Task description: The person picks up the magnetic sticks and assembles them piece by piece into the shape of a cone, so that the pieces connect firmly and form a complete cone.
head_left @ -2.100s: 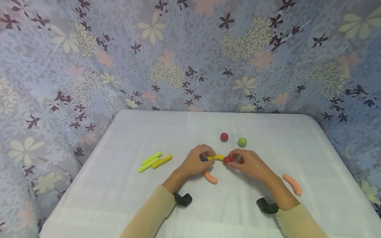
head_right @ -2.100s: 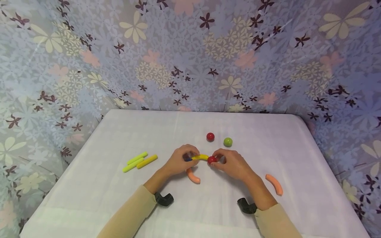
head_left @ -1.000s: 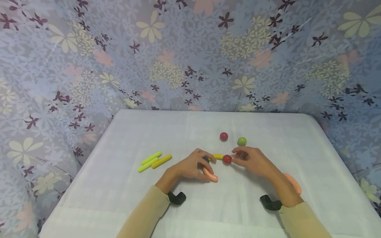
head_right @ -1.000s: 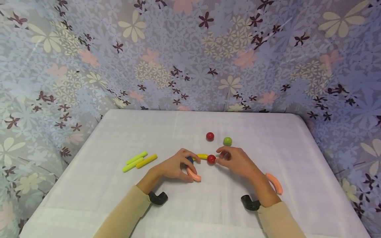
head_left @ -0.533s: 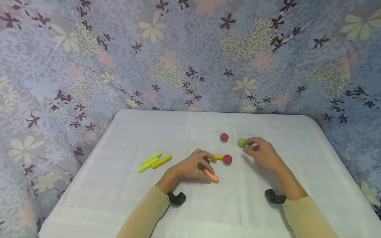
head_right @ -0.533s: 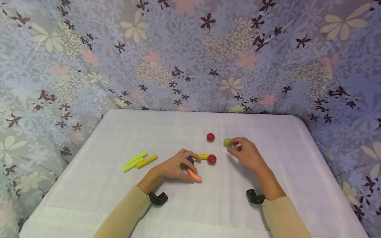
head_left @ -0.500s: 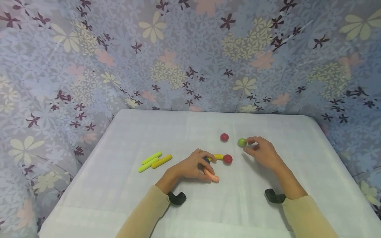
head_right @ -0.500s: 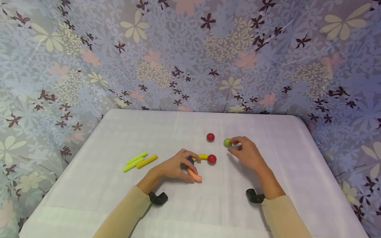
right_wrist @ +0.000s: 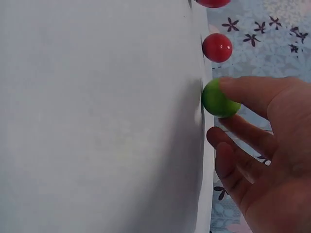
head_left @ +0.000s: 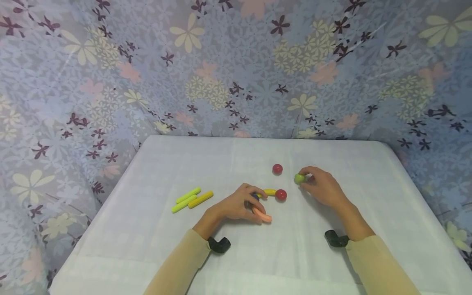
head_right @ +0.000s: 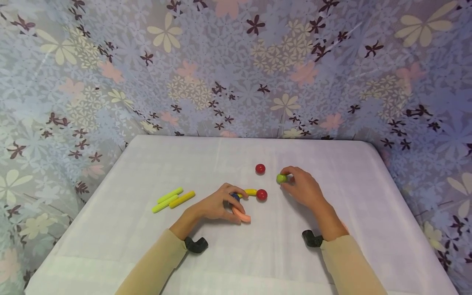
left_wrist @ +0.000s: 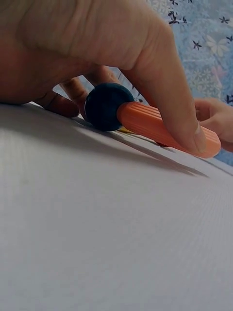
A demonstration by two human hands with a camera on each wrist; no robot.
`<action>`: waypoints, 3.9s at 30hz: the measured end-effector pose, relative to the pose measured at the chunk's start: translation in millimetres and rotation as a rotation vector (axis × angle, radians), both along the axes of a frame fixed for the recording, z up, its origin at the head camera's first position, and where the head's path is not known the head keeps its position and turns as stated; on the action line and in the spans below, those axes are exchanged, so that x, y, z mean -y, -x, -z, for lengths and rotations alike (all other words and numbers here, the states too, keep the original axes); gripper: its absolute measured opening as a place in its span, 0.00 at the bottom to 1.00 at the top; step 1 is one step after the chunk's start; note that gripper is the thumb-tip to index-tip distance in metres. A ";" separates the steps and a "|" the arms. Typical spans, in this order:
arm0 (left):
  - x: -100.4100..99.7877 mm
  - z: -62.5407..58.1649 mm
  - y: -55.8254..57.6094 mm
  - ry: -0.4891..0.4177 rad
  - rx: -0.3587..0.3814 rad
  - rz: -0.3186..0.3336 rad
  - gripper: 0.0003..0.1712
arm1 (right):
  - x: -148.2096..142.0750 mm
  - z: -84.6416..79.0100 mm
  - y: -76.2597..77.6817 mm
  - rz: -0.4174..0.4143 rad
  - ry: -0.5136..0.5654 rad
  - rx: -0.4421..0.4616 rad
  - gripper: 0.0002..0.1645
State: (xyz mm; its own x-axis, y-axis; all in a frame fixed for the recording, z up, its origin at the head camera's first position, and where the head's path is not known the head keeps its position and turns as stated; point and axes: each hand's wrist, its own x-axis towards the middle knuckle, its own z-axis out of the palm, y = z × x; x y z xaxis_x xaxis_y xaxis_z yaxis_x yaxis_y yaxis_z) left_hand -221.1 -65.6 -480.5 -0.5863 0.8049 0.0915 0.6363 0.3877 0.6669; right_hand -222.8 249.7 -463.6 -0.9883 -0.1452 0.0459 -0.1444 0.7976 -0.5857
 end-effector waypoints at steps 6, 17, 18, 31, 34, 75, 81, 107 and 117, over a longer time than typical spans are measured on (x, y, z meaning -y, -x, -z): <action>0.2 1.9 -0.5 -0.020 -0.003 -0.006 0.14 | 2.5 -0.7 -4.0 0.009 -0.015 -0.011 0.20; 0.0 2.0 1.0 -0.033 -0.027 -0.013 0.14 | 6.5 -4.4 -14.0 -0.002 0.064 0.004 0.21; -0.1 2.0 1.4 -0.032 -0.030 -0.014 0.14 | 7.1 -4.8 -14.6 -0.009 0.067 0.005 0.21; -0.7 9.3 -0.8 -0.024 -0.011 -0.040 0.14 | 12.3 -1.2 -27.4 -0.091 0.078 0.029 0.20; -1.2 8.4 -1.1 -0.023 -0.008 -0.047 0.14 | 14.4 -1.8 -31.5 -0.104 0.091 0.030 0.19; -2.6 8.7 -0.4 -0.060 -0.055 -0.038 0.15 | 46.2 -4.2 -57.3 -0.419 0.128 0.089 0.18; -3.0 8.4 0.0 -0.061 -0.066 -0.037 0.15 | 47.6 -2.2 -57.1 -0.423 0.117 0.094 0.17; -5.5 10.5 -1.1 -0.052 -0.068 -0.111 0.07 | -23.2 -15.8 -66.8 -0.143 0.070 0.141 0.15; -7.8 13.5 -0.4 -0.026 -0.095 -0.117 0.04 | -78.8 -15.2 -83.5 0.011 0.070 0.077 0.19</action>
State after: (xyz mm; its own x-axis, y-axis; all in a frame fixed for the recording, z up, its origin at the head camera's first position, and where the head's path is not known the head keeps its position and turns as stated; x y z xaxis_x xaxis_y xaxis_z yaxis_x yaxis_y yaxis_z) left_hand -220.7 -57.8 -494.0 -0.6635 0.7284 0.1711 0.6485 0.4458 0.6170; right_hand -139.4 328.4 -448.4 -0.9909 -0.1334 -0.0208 -0.0881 0.7557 -0.6489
